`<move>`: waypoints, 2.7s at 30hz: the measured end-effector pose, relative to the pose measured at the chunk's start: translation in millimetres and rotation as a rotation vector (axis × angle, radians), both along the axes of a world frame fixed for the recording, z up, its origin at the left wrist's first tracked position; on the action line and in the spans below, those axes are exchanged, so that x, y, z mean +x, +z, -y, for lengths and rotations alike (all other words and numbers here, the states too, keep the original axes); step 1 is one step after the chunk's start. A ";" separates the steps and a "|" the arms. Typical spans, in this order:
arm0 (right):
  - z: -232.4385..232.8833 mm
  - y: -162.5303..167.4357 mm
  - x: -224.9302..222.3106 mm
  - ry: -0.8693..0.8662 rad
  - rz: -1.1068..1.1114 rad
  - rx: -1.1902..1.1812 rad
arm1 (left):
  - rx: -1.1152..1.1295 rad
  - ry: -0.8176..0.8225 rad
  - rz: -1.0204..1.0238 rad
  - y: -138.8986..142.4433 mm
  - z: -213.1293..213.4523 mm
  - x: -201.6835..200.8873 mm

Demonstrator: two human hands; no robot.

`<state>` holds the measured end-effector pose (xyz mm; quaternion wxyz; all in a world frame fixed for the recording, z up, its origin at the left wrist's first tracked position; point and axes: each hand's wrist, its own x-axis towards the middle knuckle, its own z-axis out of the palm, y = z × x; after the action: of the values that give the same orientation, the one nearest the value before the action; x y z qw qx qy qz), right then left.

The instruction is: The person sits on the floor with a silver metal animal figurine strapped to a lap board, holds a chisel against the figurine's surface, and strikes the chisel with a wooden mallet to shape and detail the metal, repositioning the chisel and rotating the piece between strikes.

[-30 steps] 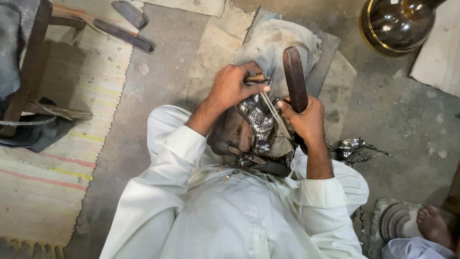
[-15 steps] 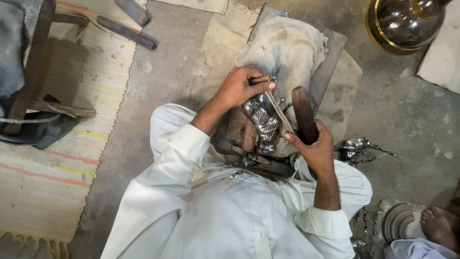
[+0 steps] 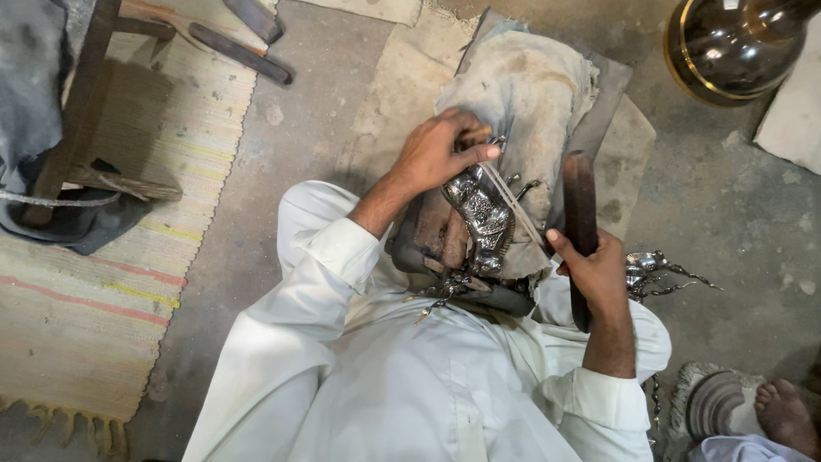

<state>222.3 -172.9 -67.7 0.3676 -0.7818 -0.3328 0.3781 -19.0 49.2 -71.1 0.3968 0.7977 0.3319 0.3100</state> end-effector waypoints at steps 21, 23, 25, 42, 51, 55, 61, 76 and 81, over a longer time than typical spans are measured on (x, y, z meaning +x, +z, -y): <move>70.6 -21.0 15.6 -0.158 -0.529 0.006 | -0.737 -0.023 0.578 11.5 77.8 -45.9; 66.2 -11.4 12.7 -0.098 -0.529 0.043 | -0.767 -0.009 0.538 9.5 83.6 -38.2; 62.1 -0.7 9.4 -0.062 -0.544 0.053 | -0.707 0.011 0.533 8.4 88.0 -29.0; 26.1 25.1 8.1 0.138 -0.440 -0.072 | -1.012 -0.031 0.708 20.1 92.1 -30.4; 25.3 28.6 11.3 0.190 -0.374 -0.067 | -0.710 0.003 0.596 10.8 96.6 -24.2; 17.0 37.5 16.5 0.281 -0.266 -0.076 | -0.467 0.029 0.440 8.0 100.7 -14.5; -5.0 72.2 17.4 0.400 -0.034 -0.010 | -0.232 0.088 0.326 12.4 110.5 -14.6; -69.3 189.5 -15.9 0.883 1.413 -0.019 | -0.077 0.154 0.188 12.1 110.9 -12.3; -75.8 202.0 -21.3 0.880 1.394 -0.048 | -0.054 0.147 0.209 14.7 111.7 -12.0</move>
<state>200.9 -97.1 134.3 -0.1218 -0.6429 -0.7522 -0.0776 -31.0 -62.5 -56.4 0.4267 0.7237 0.3545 0.4106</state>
